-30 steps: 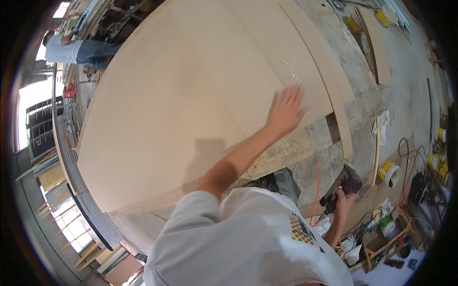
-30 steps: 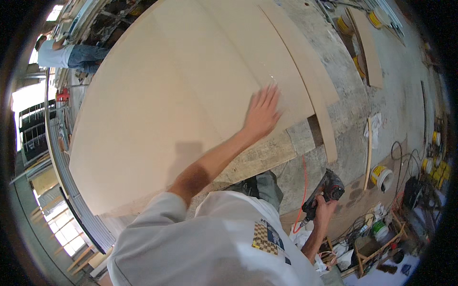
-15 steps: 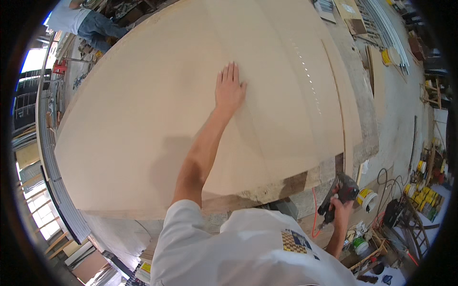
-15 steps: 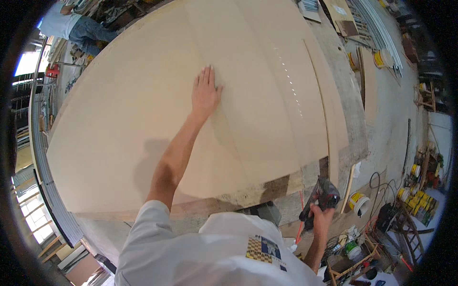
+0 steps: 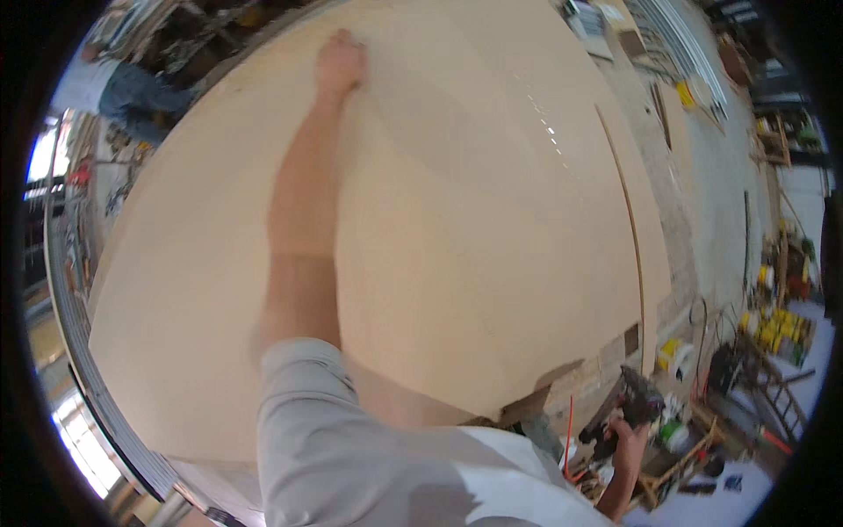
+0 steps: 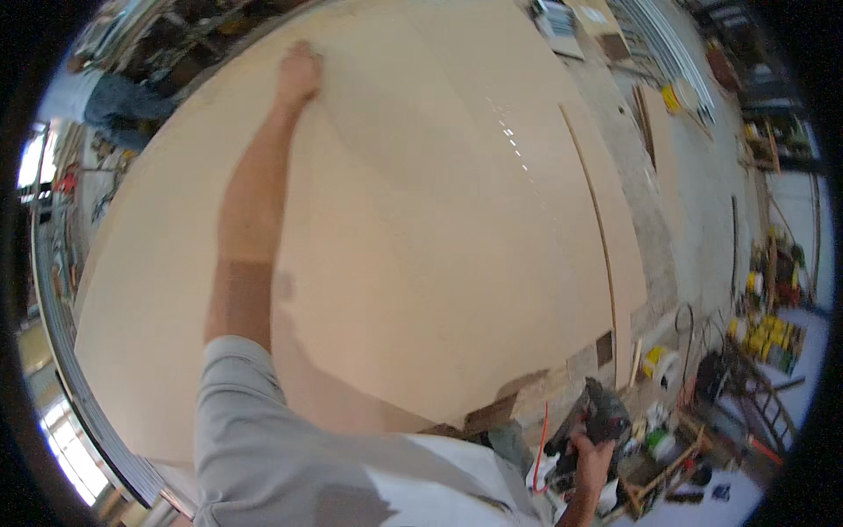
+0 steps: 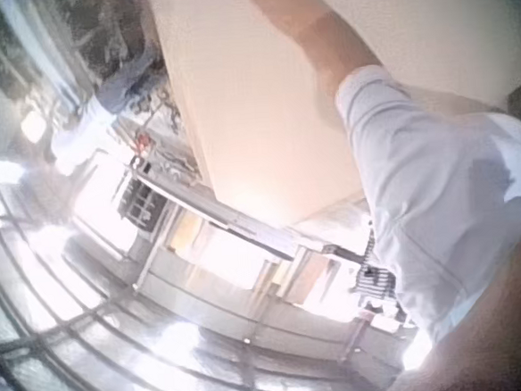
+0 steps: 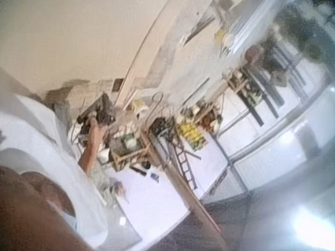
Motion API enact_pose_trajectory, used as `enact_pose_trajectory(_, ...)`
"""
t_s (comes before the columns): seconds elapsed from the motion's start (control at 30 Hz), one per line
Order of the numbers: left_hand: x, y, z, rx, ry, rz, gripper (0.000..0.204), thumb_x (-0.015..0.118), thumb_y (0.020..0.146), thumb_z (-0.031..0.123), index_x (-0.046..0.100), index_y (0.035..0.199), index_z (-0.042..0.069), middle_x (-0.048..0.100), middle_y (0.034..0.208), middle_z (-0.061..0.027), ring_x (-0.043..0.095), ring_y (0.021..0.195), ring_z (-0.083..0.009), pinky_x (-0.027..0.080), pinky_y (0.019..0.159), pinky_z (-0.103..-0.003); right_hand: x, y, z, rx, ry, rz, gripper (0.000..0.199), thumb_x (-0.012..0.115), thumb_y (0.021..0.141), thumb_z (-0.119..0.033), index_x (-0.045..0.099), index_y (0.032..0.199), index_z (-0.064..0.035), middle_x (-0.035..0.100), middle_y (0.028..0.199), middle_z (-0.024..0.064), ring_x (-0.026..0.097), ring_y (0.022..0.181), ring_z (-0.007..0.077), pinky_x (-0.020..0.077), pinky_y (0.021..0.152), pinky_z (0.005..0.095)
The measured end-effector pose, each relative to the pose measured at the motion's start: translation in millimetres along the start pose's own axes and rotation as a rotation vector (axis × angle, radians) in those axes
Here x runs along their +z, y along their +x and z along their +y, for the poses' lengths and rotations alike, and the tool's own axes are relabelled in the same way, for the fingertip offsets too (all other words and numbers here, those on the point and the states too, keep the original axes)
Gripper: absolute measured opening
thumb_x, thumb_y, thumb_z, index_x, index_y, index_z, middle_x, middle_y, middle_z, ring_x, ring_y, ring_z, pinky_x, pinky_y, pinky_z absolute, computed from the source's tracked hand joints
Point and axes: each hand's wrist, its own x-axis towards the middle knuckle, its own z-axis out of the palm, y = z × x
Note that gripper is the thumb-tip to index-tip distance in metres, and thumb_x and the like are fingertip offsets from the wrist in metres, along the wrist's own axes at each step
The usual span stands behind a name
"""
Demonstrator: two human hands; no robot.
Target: The person uses a pneumatic nail gun to fasten a thin wooden strip along the seam of two large plywood sheets on a workbench. They reposition the panels and continue nailing along the seam to secure the pieces together.
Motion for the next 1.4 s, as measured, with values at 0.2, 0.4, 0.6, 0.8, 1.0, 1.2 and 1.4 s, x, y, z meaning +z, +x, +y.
enact_pose_trajectory(0.2, 11, -16, 11, -0.193, -0.139, 0.101, 0.055, 0.045, 0.105, 0.043, 0.058, 0.136, 0.0, 0.052, 0.147, -0.0228, 0.047, 0.137, -0.038, 0.04, 0.112, -0.05, 8, 8, -20, 0.002, -0.035, -0.01, 0.034, 0.066, 0.08, -0.005, 0.065, 0.114, -0.001, 0.063, 0.085, 0.0032, 0.055, 0.063, 0.014, 0.044, 0.059, 0.0317)
enact_pose_trajectory(0.4, -150, -239, 194, 0.019, -0.489, -0.147, 0.086, 0.064, 0.097, 0.039, 0.024, 0.159, -0.005, 0.024, 0.166, -0.0256, 0.021, 0.155, -0.0391, 0.014, 0.127, -0.051, -15, 18, -17, -0.03, 0.0, 0.001, 0.028, 0.065, 0.083, 0.0, 0.065, 0.111, -0.0008, 0.062, 0.078, 0.0015, 0.053, 0.057, 0.0108, 0.0429, 0.055, 0.0296)
enact_pose_trajectory(0.6, -317, -493, 335, 0.381, -0.708, -0.677, 0.089, 0.062, 0.092, 0.055, 0.038, 0.153, -0.006, 0.03, 0.165, -0.0234, 0.025, 0.154, -0.0364, 0.018, 0.125, -0.055, -79, 101, -31, -0.143, -0.023, -0.055, 0.02, 0.066, 0.084, -0.003, 0.065, 0.103, 0.001, 0.06, 0.073, 0.0016, 0.052, 0.053, 0.0111, 0.0421, 0.052, 0.0296)
enact_pose_trajectory(0.8, -322, -562, 364, 0.362, -0.602, -0.609, 0.071, 0.061, 0.097, 0.039, 0.041, 0.154, 0.003, 0.036, 0.164, -0.0136, 0.03, 0.153, -0.03, 0.022, 0.124, -0.054, -140, 279, -37, -0.331, -0.334, 0.028, 0.02, 0.07, 0.087, -0.012, 0.064, 0.1, 0.0012, 0.064, 0.074, 0.0087, 0.062, 0.06, 0.0206, 0.0501, 0.058, 0.0385)
enact_pose_trajectory(1.0, -338, -553, 363, 0.253, -0.527, -0.543, 0.06, 0.059, 0.097, 0.019, 0.044, 0.153, 0.003, 0.037, 0.163, -0.0123, 0.032, 0.152, -0.0278, 0.023, 0.125, -0.05, -114, 415, -41, -0.671, -0.719, 0.327, 0.051, 0.079, 0.089, -0.033, 0.058, 0.115, 0.0052, 0.062, 0.114, 0.032, 0.066, 0.103, 0.0452, 0.0516, 0.083, 0.055)
enact_pose_trajectory(1.2, -366, -557, 409, -0.073, -0.494, -0.524, 0.064, 0.06, 0.093, 0.011, 0.041, 0.153, 0.001, 0.037, 0.163, -0.0138, 0.031, 0.153, -0.0297, 0.023, 0.126, -0.049, -106, 439, 43, -0.549, -0.79, 0.161, 0.091, 0.061, 0.101, -0.049, 0.02, 0.158, 0.0084, 0.029, 0.156, 0.032, 0.042, 0.138, 0.0481, 0.0395, 0.113, 0.0534)
enact_pose_trajectory(1.4, -383, -555, 453, -0.325, -0.505, -0.478, 0.071, 0.062, 0.09, 0.008, 0.035, 0.155, -0.002, 0.03, 0.164, -0.0196, 0.028, 0.153, -0.0359, 0.022, 0.126, -0.05, -74, 352, -25, -1.031, -0.478, 0.12, 0.07, 0.074, 0.089, -0.036, 0.048, 0.143, 0.0009, 0.054, 0.137, 0.0272, 0.051, 0.125, 0.0472, 0.0409, 0.105, 0.0572)
